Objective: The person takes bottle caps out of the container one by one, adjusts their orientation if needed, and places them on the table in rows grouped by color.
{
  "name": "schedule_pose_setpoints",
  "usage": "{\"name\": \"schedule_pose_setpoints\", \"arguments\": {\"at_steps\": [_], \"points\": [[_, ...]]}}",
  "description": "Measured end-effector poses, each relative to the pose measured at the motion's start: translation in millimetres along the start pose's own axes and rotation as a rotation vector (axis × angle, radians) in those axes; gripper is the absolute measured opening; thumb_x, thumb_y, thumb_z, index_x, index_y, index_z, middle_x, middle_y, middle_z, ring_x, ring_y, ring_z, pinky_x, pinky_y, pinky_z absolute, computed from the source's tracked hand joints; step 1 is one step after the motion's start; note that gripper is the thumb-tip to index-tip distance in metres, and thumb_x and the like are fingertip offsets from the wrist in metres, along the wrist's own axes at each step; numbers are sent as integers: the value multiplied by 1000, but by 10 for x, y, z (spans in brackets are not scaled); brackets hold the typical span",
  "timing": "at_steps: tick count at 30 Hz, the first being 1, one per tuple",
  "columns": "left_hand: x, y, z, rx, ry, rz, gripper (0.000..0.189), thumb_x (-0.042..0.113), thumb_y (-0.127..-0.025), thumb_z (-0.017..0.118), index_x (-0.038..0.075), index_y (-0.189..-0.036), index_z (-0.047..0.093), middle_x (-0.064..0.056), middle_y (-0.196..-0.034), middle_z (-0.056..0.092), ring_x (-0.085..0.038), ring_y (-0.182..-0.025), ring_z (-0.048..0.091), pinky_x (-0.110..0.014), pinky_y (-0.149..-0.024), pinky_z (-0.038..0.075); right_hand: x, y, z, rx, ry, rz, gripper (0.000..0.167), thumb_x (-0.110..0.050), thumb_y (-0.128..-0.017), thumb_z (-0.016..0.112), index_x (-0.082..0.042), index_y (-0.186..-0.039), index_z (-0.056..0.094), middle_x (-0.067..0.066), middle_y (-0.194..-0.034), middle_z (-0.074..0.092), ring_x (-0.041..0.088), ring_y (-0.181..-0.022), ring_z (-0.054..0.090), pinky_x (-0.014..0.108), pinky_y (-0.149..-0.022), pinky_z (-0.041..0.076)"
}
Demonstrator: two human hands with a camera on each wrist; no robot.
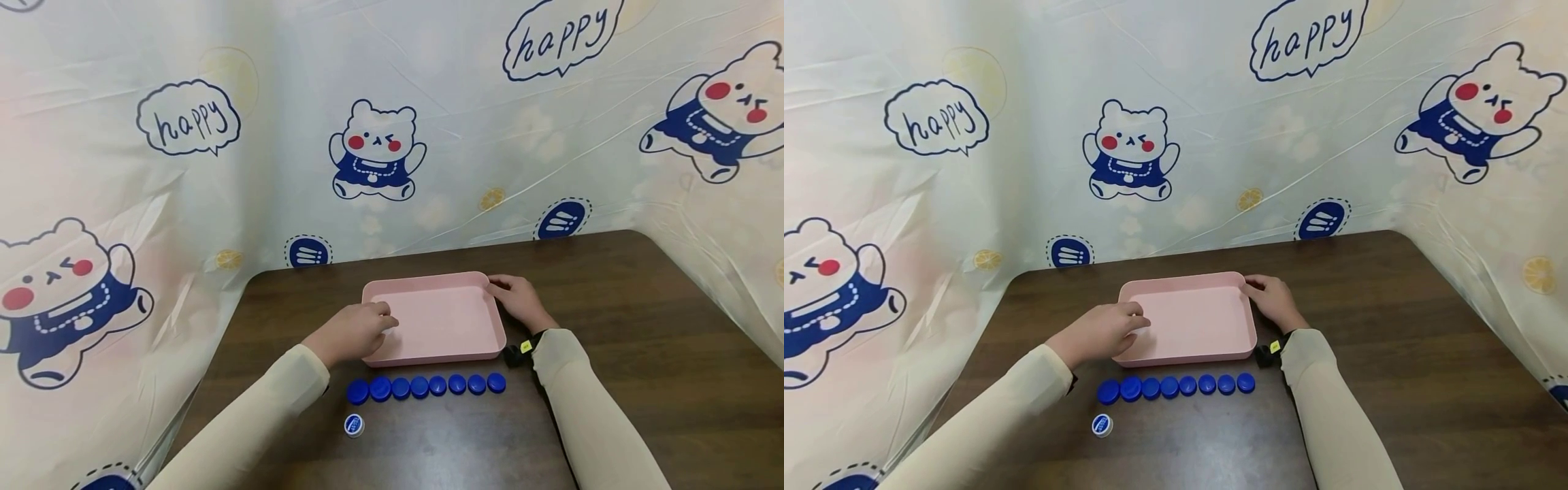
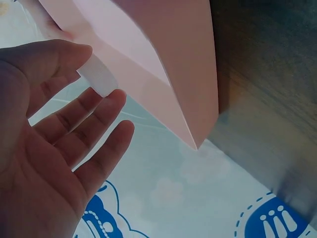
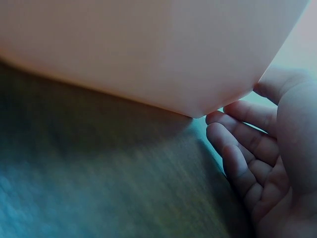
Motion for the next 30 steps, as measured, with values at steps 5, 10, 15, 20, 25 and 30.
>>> {"name": "schedule_pose_setpoints", "arguments": {"at_steps": [5,10,15,20,25,30], "points": [[28,65,-5,5,9,2,33,15,-89,68,14,-121,70,-5,-109,64,-16,-90,62,-31,-82,53,-13,-1,-10,0,-3,-2,49,-38,-96,59,-4,-131,61,19,-132,57,38,-125,48,54,-102,36],[47,121,2,9,6,-13,33,17,-88,70,15,-121,70,-4,-108,64,-15,-88,63,-30,-81,53,-26,0,-20,2,-7,1,48,-37,-96,59,-4,-132,60,19,-132,57,38,-125,48,55,-102,35],[86,193,26,48,-21,23,31,17,-87,72,14,-118,71,-4,-104,63,-15,-83,62,-29,-79,54,-26,7,-1,-2,-4,10,48,-38,-96,59,-5,-131,61,18,-132,57,37,-125,48,54,-102,36],[139,253,52,107,-32,77,28,15,-87,71,12,-115,72,-5,-101,63,-15,-81,62,-30,-77,54,-24,16,13,-9,-5,13,49,-39,-96,59,-5,-131,60,19,-132,57,38,-125,48,54,-102,36],[162,262,45,120,-25,76,28,16,-88,71,12,-116,72,-4,-102,63,-15,-83,63,-30,-79,54,-11,1,3,3,-9,12,49,-40,-96,59,-6,-131,61,17,-131,57,37,-125,48,55,-103,35],[182,271,45,94,1,63,30,18,-88,72,13,-118,72,-4,-104,64,-14,-85,63,-29,-79,54,-12,-1,-7,6,-3,7,49,-40,-96,59,-5,-131,61,18,-132,57,37,-125,49,55,-103,35]]}}
Point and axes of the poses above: each hand's wrist, its own y-axis away from the middle knuckle, its own z-axis out of the palm, x = y × z, the point moved 2 cm from there along -y, towards the middle knuckle
